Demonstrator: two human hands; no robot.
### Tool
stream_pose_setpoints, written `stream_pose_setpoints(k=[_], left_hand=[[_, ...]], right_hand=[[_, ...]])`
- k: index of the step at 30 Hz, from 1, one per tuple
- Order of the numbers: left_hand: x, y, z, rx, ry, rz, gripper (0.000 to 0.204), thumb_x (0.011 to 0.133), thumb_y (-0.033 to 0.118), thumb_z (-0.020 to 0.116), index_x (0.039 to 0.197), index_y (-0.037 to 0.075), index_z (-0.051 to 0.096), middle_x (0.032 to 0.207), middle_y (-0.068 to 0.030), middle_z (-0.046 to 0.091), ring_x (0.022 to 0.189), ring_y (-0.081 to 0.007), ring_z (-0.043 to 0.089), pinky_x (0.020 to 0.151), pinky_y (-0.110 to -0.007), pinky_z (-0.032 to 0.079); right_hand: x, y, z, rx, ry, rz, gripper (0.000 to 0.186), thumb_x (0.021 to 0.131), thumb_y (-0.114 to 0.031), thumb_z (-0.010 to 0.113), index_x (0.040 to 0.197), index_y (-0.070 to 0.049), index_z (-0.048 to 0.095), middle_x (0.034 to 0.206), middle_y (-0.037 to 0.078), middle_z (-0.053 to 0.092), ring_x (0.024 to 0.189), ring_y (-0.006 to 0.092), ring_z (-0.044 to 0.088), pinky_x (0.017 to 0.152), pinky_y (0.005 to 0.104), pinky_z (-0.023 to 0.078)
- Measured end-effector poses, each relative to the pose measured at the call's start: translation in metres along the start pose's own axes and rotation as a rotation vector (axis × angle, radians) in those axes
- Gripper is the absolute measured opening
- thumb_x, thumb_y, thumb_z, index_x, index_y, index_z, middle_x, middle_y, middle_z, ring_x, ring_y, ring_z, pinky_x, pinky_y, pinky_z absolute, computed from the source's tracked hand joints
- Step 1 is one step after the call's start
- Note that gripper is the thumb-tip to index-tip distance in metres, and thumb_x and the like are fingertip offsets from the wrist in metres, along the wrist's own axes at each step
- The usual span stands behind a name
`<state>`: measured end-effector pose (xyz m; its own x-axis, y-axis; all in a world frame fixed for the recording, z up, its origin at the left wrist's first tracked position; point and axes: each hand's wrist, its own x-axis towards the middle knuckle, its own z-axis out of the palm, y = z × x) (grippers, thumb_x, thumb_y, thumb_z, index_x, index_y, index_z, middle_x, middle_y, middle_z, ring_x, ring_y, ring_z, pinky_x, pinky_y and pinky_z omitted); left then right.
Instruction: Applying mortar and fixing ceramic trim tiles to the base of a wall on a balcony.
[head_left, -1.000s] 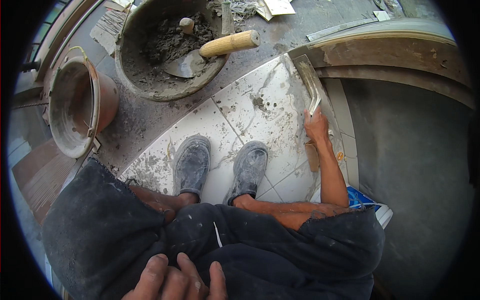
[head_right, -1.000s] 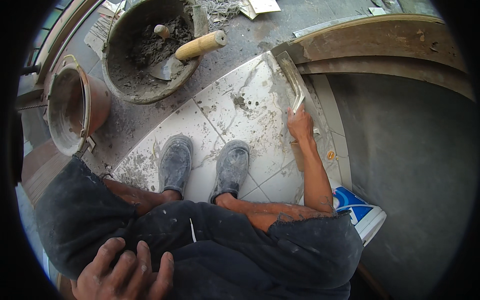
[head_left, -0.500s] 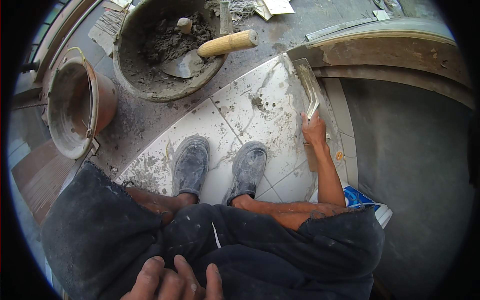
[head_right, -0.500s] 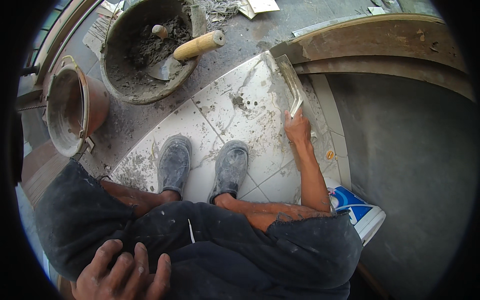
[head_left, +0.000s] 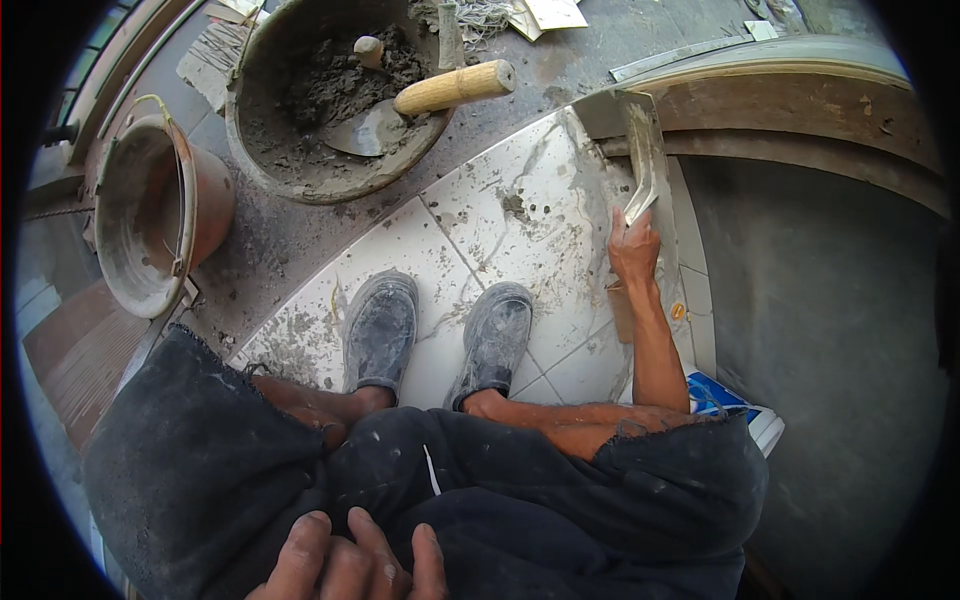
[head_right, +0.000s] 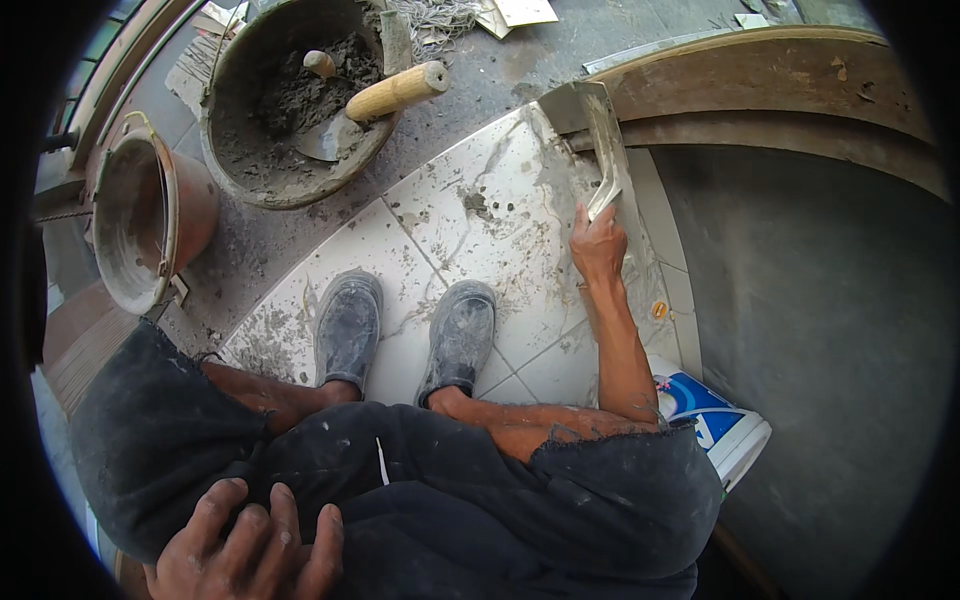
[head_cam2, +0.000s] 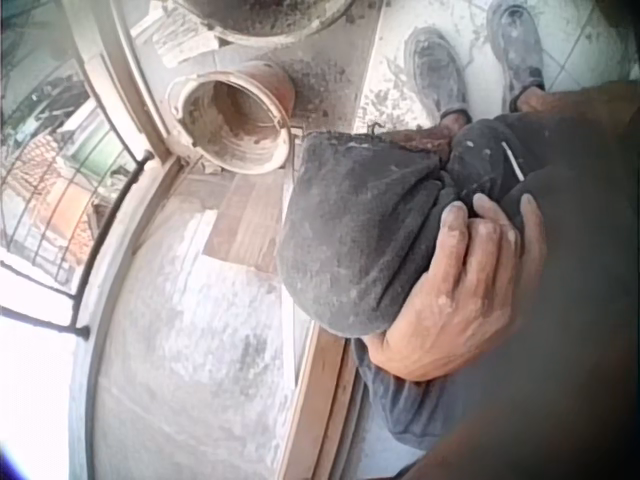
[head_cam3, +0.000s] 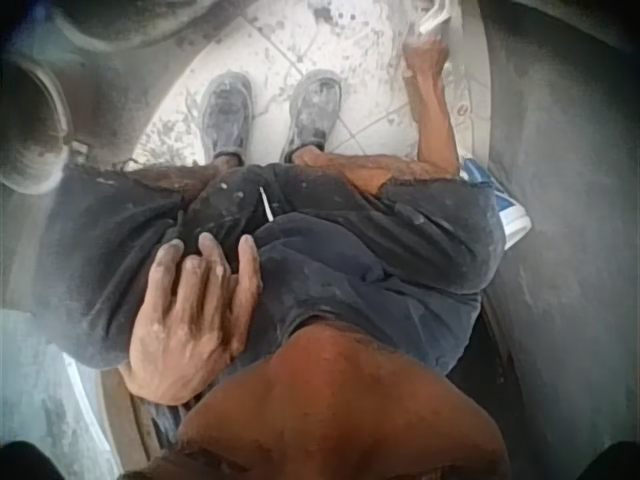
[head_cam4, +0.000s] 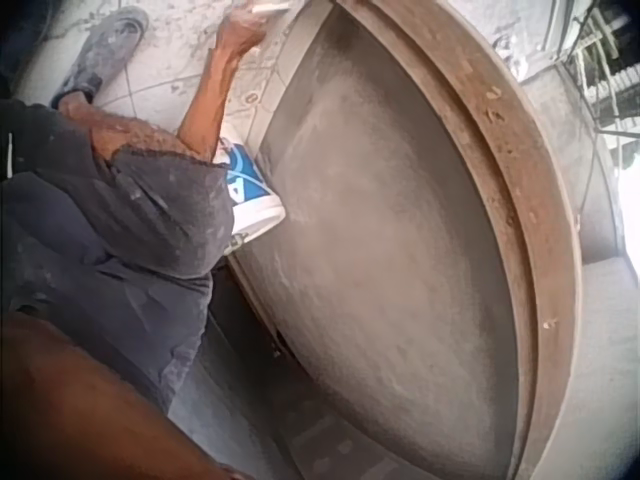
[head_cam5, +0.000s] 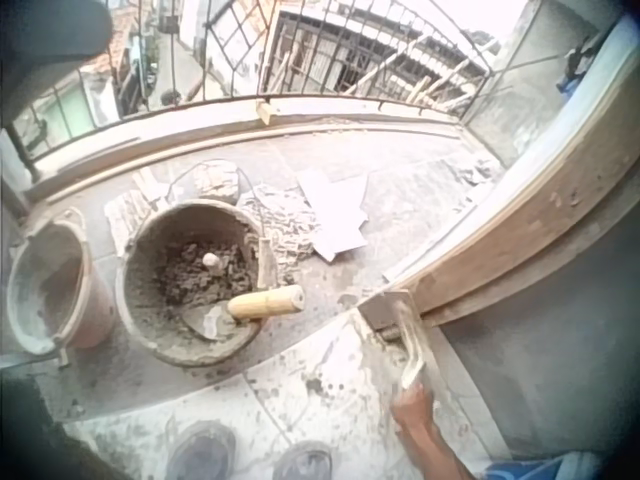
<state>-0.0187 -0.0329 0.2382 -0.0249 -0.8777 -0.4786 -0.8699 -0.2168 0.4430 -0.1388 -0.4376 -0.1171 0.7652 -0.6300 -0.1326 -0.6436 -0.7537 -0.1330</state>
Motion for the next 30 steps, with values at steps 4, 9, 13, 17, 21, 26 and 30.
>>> stream_pose_setpoints(k=[4,9,13,17,21,26,30], left_hand=[[-0.004,-0.003,0.0,0.006,0.01,0.011,0.046,0.083,0.012,0.051,0.125,-0.005,0.057,0.105,-0.0261,0.064,0.093,-0.0327,0.06,0.097,-0.049,0.047],[-0.002,-0.002,-0.001,-0.01,0.025,0.031,0.045,0.083,0.012,0.051,0.125,-0.005,0.058,0.105,-0.0264,0.064,0.093,-0.0326,0.06,0.1,-0.049,0.047],[0.002,-0.003,-0.001,-0.002,0.02,0.038,0.045,0.083,0.011,0.052,0.124,-0.005,0.058,0.105,-0.026,0.064,0.092,-0.0318,0.06,0.101,-0.049,0.047],[0.001,-0.002,-0.002,-0.017,0.026,0.038,0.045,0.082,0.01,0.053,0.125,-0.005,0.058,0.105,-0.0254,0.064,0.092,-0.0312,0.06,0.1,-0.049,0.047],[0.0,-0.002,-0.003,0.003,0.013,0.055,0.045,0.083,0.01,0.053,0.125,-0.005,0.058,0.105,-0.0251,0.064,0.092,-0.0309,0.06,0.1,-0.049,0.047],[-0.002,-0.008,-0.001,0.01,0.04,0.052,0.046,0.084,0.011,0.051,0.126,-0.005,0.057,0.106,-0.0245,0.063,0.093,-0.0304,0.06,0.103,-0.048,0.045],[-0.006,-0.007,-0.002,-0.043,0.04,0.043,0.047,0.084,0.011,0.052,0.128,-0.005,0.055,0.108,-0.0248,0.063,0.094,-0.0308,0.059,0.102,-0.048,0.045]], right_hand=[[-0.014,0.008,-0.001,0.104,0.064,-0.093,0.04,0.095,-0.033,0.055,0.098,0.007,0.051,0.077,0.033,0.063,0.073,0.0535,0.06,0.067,0.0566,0.048],[-0.002,0.016,0.019,0.036,-0.185,0.048,0.044,0.095,-0.033,0.053,0.111,0.008,0.049,0.086,0.034,0.064,0.085,0.0524,0.062,0.078,0.0559,0.048],[0.006,0.011,0.009,-0.016,-0.179,0.063,0.045,0.095,-0.035,0.053,0.109,0.008,0.05,0.087,0.035,0.064,0.085,0.0521,0.062,0.078,0.0567,0.048],[-0.004,-0.003,-0.051,0.055,0.091,-0.047,0.037,0.095,-0.029,0.059,0.103,0.007,0.053,0.08,0.031,0.064,0.077,0.0491,0.064,0.068,0.0533,0.049],[-0.032,-0.031,-0.136,0.388,0.39,-0.09,0.03,0.094,-0.024,0.061,0.093,0.005,0.054,0.071,0.027,0.062,0.066,0.0485,0.059,0.061,0.0491,0.047],[-0.045,0.002,-0.115,0.118,0.055,-0.298,0.027,0.092,-0.021,0.064,0.094,0.005,0.058,0.072,0.023,0.063,0.067,0.043,0.064,0.06,0.0457,0.048],[-0.061,0.024,-0.081,0.31,0.111,-0.197,0.028,0.089,-0.022,0.066,0.097,0.004,0.059,0.076,0.026,0.065,0.072,0.0431,0.065,0.063,0.0461,0.049]])
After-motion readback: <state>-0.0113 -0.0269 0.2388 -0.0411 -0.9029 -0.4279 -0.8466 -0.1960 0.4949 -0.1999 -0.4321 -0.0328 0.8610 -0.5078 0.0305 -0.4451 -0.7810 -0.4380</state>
